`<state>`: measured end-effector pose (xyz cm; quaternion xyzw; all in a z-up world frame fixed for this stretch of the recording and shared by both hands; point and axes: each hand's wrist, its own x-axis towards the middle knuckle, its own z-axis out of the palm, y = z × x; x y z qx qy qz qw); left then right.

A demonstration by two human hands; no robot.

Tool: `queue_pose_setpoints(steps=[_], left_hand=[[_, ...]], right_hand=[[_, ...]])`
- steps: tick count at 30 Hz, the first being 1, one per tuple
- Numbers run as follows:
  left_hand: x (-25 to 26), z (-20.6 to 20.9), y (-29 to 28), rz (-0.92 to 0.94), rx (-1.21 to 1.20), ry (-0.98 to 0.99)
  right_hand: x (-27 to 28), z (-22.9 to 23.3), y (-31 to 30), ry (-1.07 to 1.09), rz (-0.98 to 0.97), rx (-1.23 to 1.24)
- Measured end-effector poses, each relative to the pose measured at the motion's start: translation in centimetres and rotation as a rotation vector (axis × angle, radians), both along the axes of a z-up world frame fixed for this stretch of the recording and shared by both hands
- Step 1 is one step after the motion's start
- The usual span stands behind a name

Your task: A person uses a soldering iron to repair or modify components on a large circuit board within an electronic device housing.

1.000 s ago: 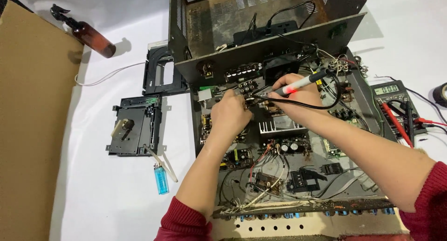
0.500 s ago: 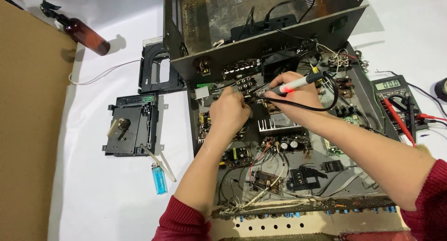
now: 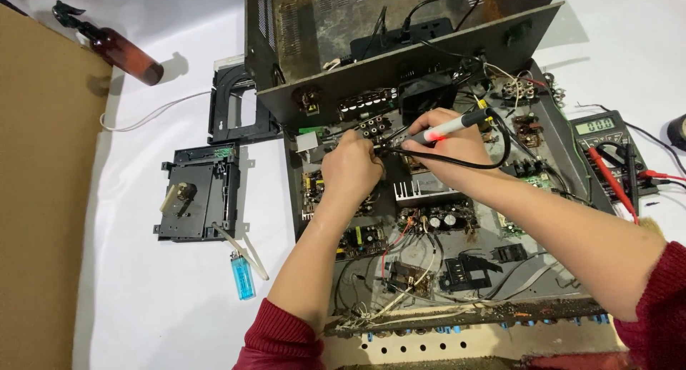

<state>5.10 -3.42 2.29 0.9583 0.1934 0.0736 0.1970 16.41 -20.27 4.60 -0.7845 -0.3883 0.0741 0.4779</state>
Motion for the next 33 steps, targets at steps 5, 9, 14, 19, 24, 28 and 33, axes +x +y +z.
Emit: queue_pose_setpoints(steps=[5, 9, 14, 19, 24, 28, 33], left_hand=[[0.0, 0.1, -0.1, -0.001, 0.021, -0.012], [0.2, -0.4, 0.1, 0.005, 0.032, -0.013], [0.1, -0.3, 0.0, 0.010, 0.032, -0.020], [0.2, -0.6, 0.2, 0.038, 0.027, -0.013], [0.4, -1.0, 0.4, 0.057, 0.023, 0.017], [0.7, -2.6, 0.9, 0.068, 0.031, 0.044], [0.6, -2.3, 0.8, 0.079, 0.036, 0.041]], right_hand=[[0.3, -0.7, 0.1, -0.010, -0.002, -0.013], [0.5, -0.9, 0.0, -0.011, 0.014, -0.003], [0.7, -1.3, 0.0, -0.041, 0.038, 0.003], [1.2, -2.5, 0.2, -0.067, 0.036, 0.009], [1.0, -2.1, 0.2, -0.045, 0.026, -0.018], [0.9, -1.9, 0.0, 0.000, 0.036, -0.009], [0.7, -1.4, 0.0, 0.026, 0.033, -0.016]])
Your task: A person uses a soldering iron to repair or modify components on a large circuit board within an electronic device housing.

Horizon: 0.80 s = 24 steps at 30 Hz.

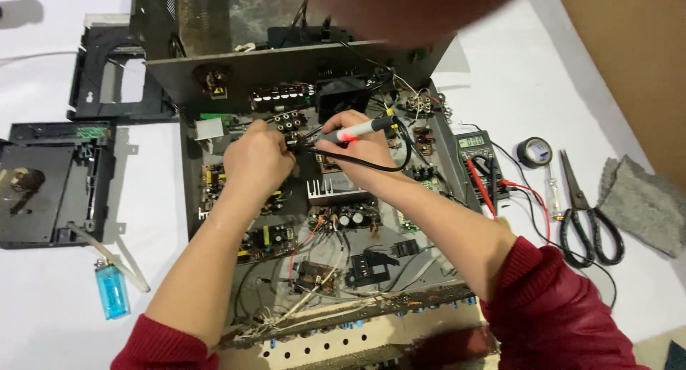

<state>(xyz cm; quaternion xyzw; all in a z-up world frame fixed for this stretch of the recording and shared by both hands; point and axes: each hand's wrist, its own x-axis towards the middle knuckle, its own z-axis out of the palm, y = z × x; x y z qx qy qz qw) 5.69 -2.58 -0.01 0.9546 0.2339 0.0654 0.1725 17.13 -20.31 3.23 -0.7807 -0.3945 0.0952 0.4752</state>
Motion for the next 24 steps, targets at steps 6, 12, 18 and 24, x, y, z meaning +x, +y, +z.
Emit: queue_pose_setpoints(steps=[6, 12, 18, 24], left_hand=[[-0.3, 0.8, -0.2, -0.016, 0.004, -0.009], [-0.3, 0.9, 0.0, -0.069, -0.013, -0.031], [-0.4, 1.0, 0.1, -0.081, -0.028, -0.053], [-0.7, 1.5, -0.5, -0.097, -0.050, -0.066]], right_hand=[[-0.1, 0.1, 0.0, 0.014, 0.029, 0.011], [-0.4, 0.7, -0.1, 0.001, 0.016, -0.023], [-0.3, 0.6, -0.2, -0.016, 0.034, -0.017], [-0.3, 0.1, -0.3, -0.013, 0.031, -0.015]])
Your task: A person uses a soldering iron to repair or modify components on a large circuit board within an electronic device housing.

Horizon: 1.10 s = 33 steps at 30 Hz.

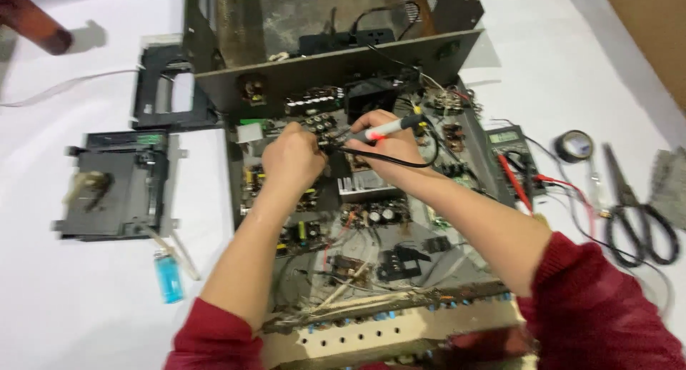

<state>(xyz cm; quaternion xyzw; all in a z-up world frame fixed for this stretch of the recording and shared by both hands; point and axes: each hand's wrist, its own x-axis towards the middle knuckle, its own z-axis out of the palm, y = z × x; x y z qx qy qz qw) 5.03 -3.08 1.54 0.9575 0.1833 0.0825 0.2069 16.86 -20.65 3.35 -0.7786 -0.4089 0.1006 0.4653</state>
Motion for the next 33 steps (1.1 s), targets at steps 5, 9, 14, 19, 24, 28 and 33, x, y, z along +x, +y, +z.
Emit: queue_pose_setpoints(steps=[5, 9, 14, 19, 24, 28, 33], left_hand=[[0.4, -0.4, 0.9, -0.003, -0.012, -0.008], [0.3, 0.0, 0.8, 0.001, -0.016, 0.004], [-0.7, 3.6, 0.3, 0.039, -0.082, 0.042], [-1.5, 5.4, -0.2, -0.022, -0.069, 0.105], [-1.3, 8.3, -2.8, -0.086, -0.035, 0.140], [0.0, 6.4, -3.6, -0.065, 0.030, 0.146], [0.2, 5.2, -4.0, -0.074, 0.025, 0.165]], right_hand=[[0.3, -0.4, 0.5, 0.003, -0.046, -0.028], [-0.1, 0.3, 0.1, 0.001, -0.063, -0.006], [0.6, 1.3, 0.1, 0.237, -0.233, 0.104], [3.6, 5.2, -1.4, 0.171, -0.326, 0.059], [3.2, 7.1, -2.8, 0.199, -0.357, -0.106], [1.6, 5.5, -2.8, 0.250, -0.293, -0.179], [0.7, 4.3, -2.7, 0.289, -0.276, -0.159]])
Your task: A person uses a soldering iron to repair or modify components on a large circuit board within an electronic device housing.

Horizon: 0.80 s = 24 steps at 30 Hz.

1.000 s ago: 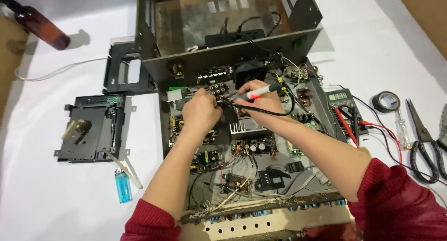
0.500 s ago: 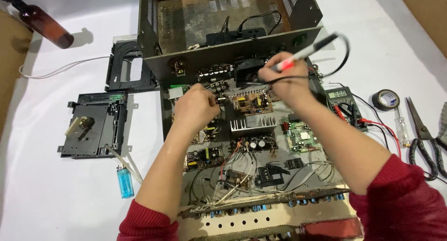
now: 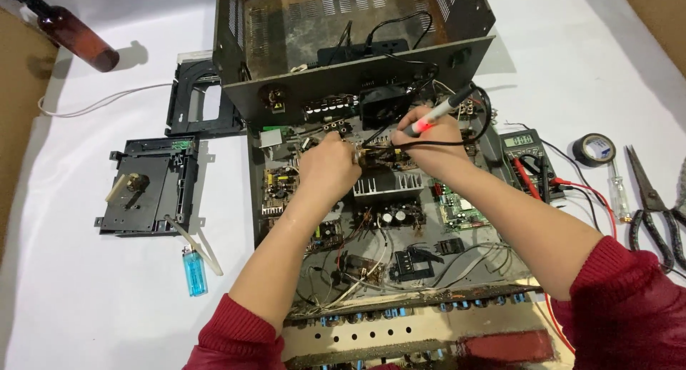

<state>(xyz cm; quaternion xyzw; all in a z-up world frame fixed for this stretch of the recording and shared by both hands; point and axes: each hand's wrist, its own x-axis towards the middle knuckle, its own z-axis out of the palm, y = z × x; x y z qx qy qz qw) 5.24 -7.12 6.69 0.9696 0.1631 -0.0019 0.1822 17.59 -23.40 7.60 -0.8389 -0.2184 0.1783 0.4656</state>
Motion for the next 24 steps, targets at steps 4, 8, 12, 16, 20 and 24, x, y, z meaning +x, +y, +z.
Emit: queue_pose_setpoints(steps=[4, 8, 12, 16, 20, 24], left_hand=[[0.2, -0.5, 0.3, 0.008, -0.029, -0.009], [0.6, -1.4, 0.6, 0.016, -0.052, -0.022], [0.8, -1.8, 1.0, 0.011, -0.064, -0.007], [0.7, -2.4, 1.7, -0.008, -0.071, 0.000], [0.5, -3.0, 2.2, -0.030, -0.114, 0.001], [0.3, -2.2, 2.1, -0.021, -0.140, 0.000]], right_hand=[[0.1, -1.5, -0.1, -0.070, 0.046, 0.037], [0.0, -1.8, -0.5, -0.161, 0.098, 0.068], [-0.7, -1.1, -0.5, -0.172, 0.106, 0.077], [-0.6, -2.1, -0.4, -0.243, 0.115, 0.103], [-0.4, -2.5, -0.5, -0.323, 0.145, 0.132], [-0.3, -2.9, -0.3, -0.343, 0.142, 0.137]])
